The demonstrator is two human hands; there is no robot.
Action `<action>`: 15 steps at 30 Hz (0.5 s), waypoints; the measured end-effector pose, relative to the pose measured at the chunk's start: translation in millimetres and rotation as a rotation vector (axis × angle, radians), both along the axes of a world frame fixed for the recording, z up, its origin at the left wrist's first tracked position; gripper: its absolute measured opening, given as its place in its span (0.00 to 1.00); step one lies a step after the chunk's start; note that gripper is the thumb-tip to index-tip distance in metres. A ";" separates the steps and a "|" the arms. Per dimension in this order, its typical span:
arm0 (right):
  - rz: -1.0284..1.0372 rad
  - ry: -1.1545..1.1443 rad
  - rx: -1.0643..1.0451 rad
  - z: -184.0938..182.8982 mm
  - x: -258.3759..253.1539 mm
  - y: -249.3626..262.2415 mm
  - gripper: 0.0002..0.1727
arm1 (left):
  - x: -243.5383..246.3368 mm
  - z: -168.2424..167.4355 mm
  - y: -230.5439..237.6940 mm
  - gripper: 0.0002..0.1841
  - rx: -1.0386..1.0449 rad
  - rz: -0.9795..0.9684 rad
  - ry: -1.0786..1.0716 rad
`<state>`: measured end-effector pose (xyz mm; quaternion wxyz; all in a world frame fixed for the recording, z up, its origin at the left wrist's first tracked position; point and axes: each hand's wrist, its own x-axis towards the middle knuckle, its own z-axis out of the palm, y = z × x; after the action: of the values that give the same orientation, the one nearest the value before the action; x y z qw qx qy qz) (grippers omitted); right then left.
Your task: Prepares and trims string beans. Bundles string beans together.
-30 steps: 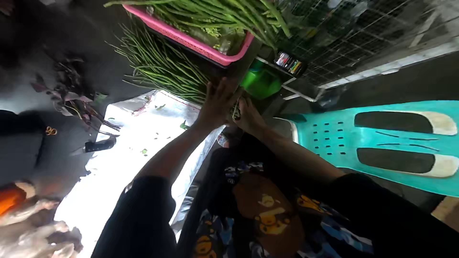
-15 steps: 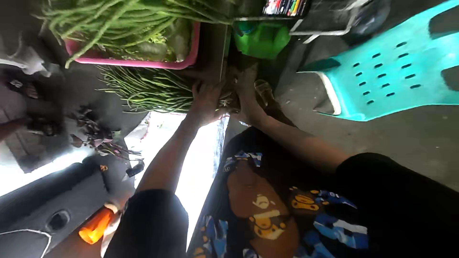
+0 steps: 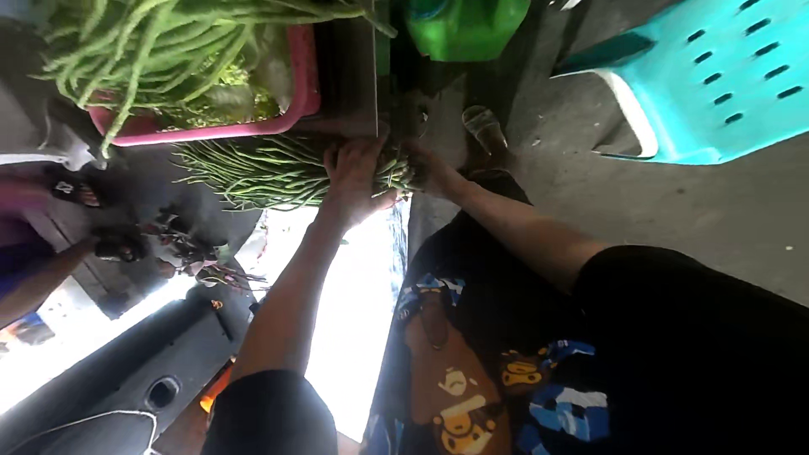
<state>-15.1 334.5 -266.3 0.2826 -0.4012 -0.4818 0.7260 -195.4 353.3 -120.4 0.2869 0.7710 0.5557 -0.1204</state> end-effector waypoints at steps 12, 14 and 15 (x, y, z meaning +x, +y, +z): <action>0.103 -0.234 0.154 46.4 28.7 9.5 0.48 | -0.8 0.4 -4.7 0.46 0.016 0.041 -0.078; 0.131 -0.175 0.168 43.7 30.8 15.4 0.52 | -0.7 0.4 -4.7 0.46 0.024 0.053 -0.092; 0.149 -0.128 0.169 36.3 30.4 19.3 0.53 | -0.6 0.6 -5.2 0.47 0.026 0.066 -0.102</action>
<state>15.3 353.8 -230.0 0.2292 -0.3845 -0.5869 0.6746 -196.0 348.1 -119.9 0.3085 0.7610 0.5671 -0.0639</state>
